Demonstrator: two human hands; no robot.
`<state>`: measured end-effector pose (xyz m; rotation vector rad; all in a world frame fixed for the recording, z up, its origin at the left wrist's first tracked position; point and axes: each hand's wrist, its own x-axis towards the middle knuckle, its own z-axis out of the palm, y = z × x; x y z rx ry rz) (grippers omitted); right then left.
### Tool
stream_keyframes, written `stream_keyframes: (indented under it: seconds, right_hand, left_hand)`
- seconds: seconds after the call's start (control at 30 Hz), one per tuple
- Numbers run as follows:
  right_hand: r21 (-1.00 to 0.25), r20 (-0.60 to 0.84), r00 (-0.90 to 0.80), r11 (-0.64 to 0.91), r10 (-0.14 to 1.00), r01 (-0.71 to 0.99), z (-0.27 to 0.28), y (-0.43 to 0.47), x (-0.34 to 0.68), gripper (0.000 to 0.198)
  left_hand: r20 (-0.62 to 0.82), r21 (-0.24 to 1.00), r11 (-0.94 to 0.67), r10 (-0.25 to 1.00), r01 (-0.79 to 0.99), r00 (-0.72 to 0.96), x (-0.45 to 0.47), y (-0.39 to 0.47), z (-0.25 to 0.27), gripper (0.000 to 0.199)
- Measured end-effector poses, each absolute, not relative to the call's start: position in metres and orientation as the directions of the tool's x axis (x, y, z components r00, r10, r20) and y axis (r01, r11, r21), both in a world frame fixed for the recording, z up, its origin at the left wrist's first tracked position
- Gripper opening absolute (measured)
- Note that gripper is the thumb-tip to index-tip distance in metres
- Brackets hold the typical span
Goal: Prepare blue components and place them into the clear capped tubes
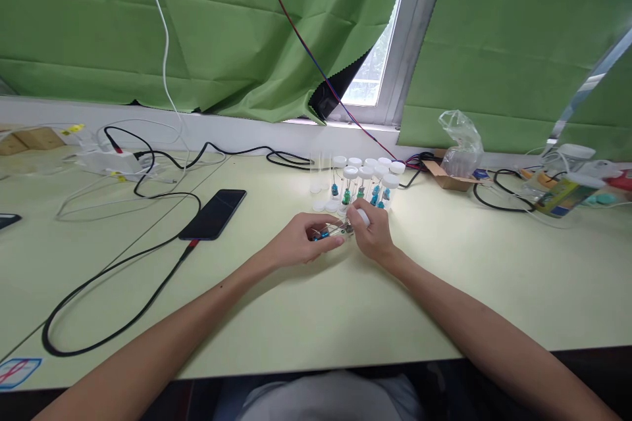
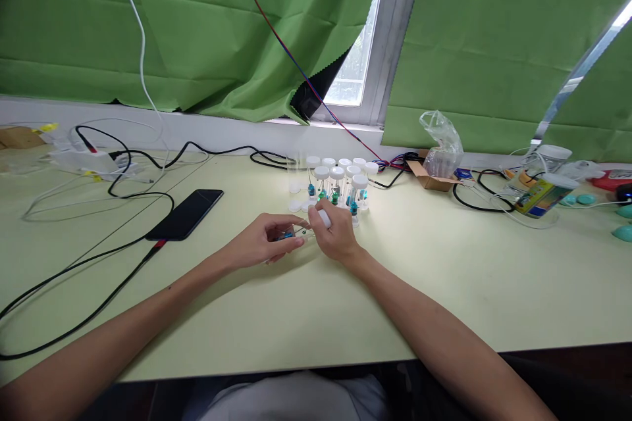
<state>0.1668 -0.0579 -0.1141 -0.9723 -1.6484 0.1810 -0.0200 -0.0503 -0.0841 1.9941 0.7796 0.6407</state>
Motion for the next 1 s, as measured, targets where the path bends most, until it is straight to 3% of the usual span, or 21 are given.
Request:
stream_keyframes:
  seconds: [0.37,1.0]
  right_hand:
    - [-0.658,0.675,0.038,0.579,0.736,0.481,-0.1216,-0.0546,0.1674,0.031]
    - [-0.692,0.659,0.053,0.578,0.75,0.432,-0.1225,-0.055,0.1653,0.029]
  left_hand:
    - [0.129,0.871,-0.384,0.781,0.307,0.611,-0.0144,-0.0559,-0.0939,0.045]
    - [0.254,0.787,-0.503,0.792,0.357,0.555,-0.0094,-0.0611,-0.0935,0.039]
